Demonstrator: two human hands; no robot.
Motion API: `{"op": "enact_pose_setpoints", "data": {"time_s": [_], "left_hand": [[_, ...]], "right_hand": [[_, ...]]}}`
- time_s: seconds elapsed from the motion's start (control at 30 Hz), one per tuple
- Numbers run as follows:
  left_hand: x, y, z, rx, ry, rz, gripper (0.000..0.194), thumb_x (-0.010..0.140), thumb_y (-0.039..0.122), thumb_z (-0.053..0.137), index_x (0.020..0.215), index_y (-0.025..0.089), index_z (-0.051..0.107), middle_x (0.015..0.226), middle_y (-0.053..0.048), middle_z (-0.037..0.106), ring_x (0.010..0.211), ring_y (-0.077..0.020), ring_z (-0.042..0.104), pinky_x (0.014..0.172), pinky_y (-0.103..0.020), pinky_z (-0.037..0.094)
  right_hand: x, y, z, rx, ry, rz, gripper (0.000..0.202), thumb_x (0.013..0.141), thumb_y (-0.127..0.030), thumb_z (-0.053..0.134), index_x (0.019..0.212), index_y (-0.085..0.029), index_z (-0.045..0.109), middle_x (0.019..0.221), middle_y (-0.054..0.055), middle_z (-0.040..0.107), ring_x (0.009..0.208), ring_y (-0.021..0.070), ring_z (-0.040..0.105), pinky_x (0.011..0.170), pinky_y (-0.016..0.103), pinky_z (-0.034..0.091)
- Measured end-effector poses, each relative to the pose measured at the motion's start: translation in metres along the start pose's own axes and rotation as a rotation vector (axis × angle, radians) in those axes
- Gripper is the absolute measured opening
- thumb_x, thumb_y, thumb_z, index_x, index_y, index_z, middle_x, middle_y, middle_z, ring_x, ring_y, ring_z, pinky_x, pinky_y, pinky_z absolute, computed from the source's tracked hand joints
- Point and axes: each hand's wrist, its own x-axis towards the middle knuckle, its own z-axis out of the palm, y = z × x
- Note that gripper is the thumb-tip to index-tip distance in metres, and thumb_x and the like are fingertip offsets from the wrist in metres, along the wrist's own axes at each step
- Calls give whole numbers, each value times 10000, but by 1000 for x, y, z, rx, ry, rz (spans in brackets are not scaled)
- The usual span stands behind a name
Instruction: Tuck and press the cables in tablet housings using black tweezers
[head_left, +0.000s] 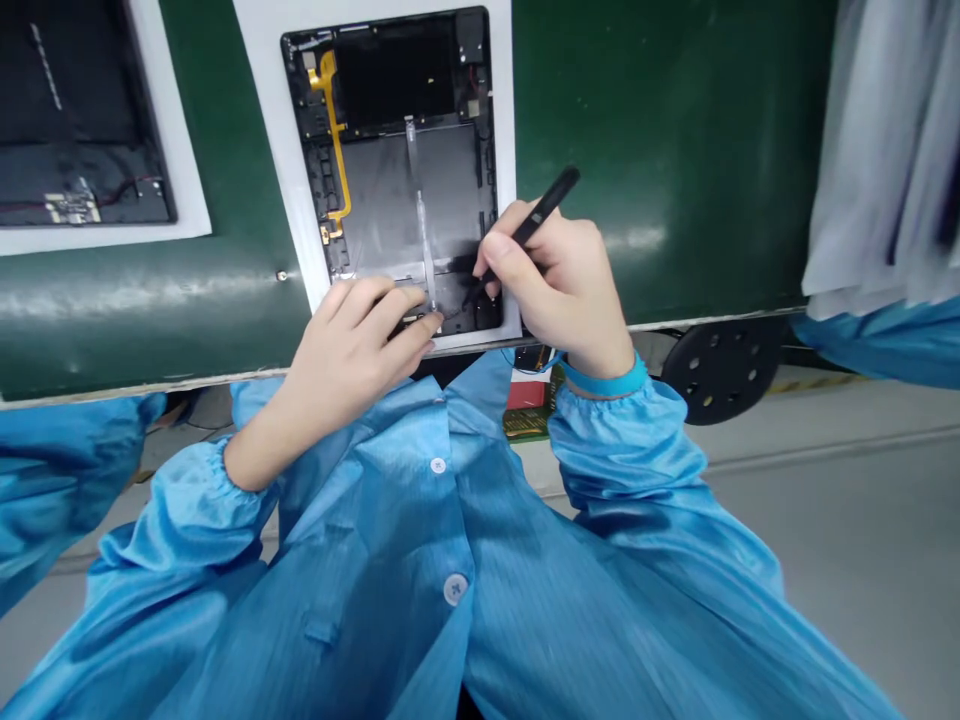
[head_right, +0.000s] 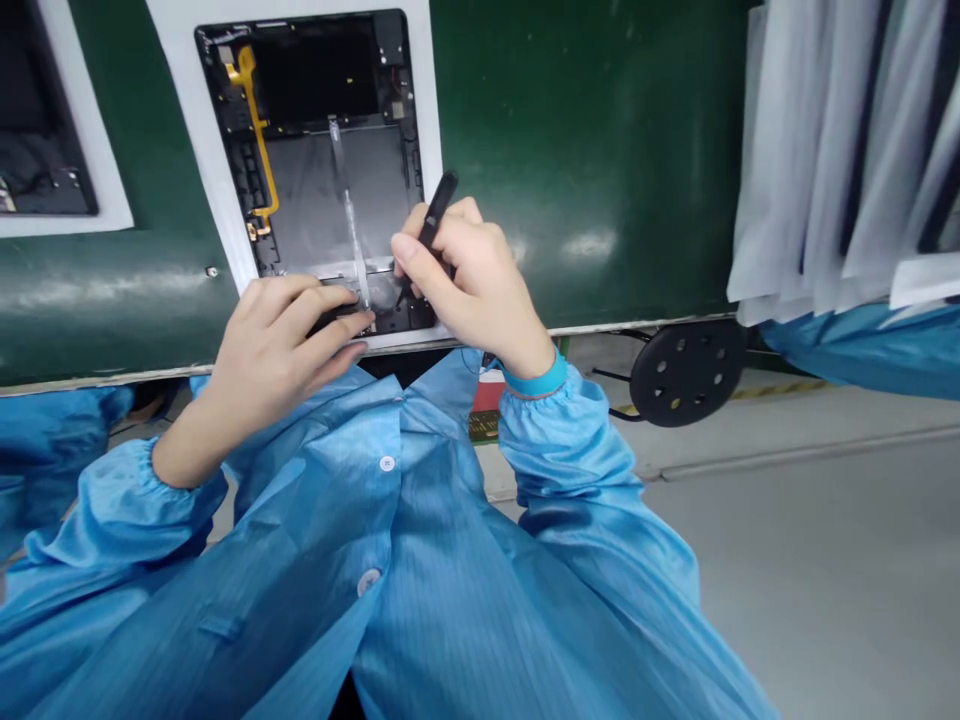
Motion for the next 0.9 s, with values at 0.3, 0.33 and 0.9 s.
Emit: {"op": "enact_pose_setpoints", "data": {"time_s": [0.3,0.33,0.9], "left_hand": [[6,-6,-2,12,-12,68,245,1095,207,657,1334,211,712,1318,-97,742,1152,-260,640,913,-390,492],[7,-6,-2,-4,-10,71,257,1088,206,670,1342,187,705,1308,-104,748,1142,-265,640,903,-393,492],[8,-2,0,-85,-17,-25,221,1108,274,661,1294,184,737,1284,-90,772,1108,-269,656,855,-417,468]], "right_hand": [[-12,0,-3,-5,117,36,471,1182,-493,479,893,-205,713,875,-17,683,850,137,720,932,345,610],[-14,1,-3,3,141,39,459,1182,-482,485,900,-205,717,883,-17,683,839,132,718,915,331,610],[-12,7,2,6,107,10,476,1172,-539,481,890,-234,713,860,6,674,943,204,729,1046,470,621]]}}
